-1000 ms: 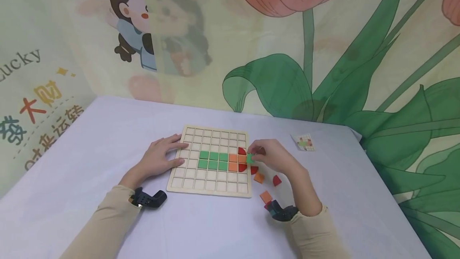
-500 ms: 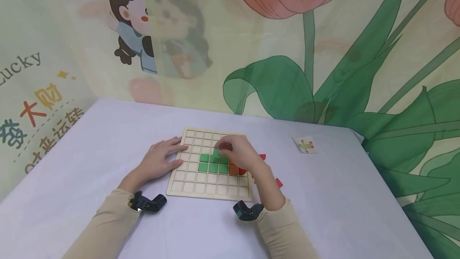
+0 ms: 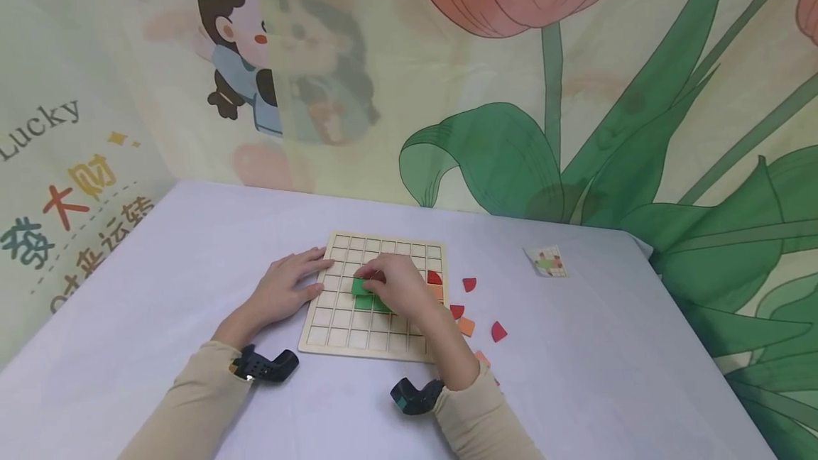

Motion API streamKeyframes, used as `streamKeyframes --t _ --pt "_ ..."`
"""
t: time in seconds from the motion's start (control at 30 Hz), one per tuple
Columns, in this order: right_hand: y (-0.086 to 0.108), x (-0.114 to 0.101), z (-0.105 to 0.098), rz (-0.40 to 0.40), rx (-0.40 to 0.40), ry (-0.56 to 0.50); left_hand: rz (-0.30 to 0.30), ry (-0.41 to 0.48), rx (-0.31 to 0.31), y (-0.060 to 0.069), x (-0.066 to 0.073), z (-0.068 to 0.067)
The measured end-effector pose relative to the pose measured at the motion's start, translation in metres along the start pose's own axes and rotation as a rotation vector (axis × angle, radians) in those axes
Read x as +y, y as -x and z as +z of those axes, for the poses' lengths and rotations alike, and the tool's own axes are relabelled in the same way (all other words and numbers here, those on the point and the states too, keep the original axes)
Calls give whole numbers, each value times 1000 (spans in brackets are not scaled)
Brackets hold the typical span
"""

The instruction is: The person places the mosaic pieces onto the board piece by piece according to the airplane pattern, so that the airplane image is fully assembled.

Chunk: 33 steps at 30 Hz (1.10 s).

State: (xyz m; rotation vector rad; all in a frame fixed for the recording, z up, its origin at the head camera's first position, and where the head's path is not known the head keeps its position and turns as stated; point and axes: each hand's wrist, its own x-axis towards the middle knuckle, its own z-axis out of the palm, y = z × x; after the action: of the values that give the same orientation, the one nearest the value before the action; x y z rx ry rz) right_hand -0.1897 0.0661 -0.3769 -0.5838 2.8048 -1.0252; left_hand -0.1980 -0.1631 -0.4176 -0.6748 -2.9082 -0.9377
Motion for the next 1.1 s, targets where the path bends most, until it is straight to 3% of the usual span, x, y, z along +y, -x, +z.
streamKeyframes --t 0.37,0.7,1.1 --pt "-1 -7 16 -36 39 38 -7 -3 -5 -3 2 -2" --pt "1 -9 24 -60 58 148 9 -11 0 -3 3 2" --pt "2 -18 30 -63 -24 273 -7 -37 -1 0 1 -1"
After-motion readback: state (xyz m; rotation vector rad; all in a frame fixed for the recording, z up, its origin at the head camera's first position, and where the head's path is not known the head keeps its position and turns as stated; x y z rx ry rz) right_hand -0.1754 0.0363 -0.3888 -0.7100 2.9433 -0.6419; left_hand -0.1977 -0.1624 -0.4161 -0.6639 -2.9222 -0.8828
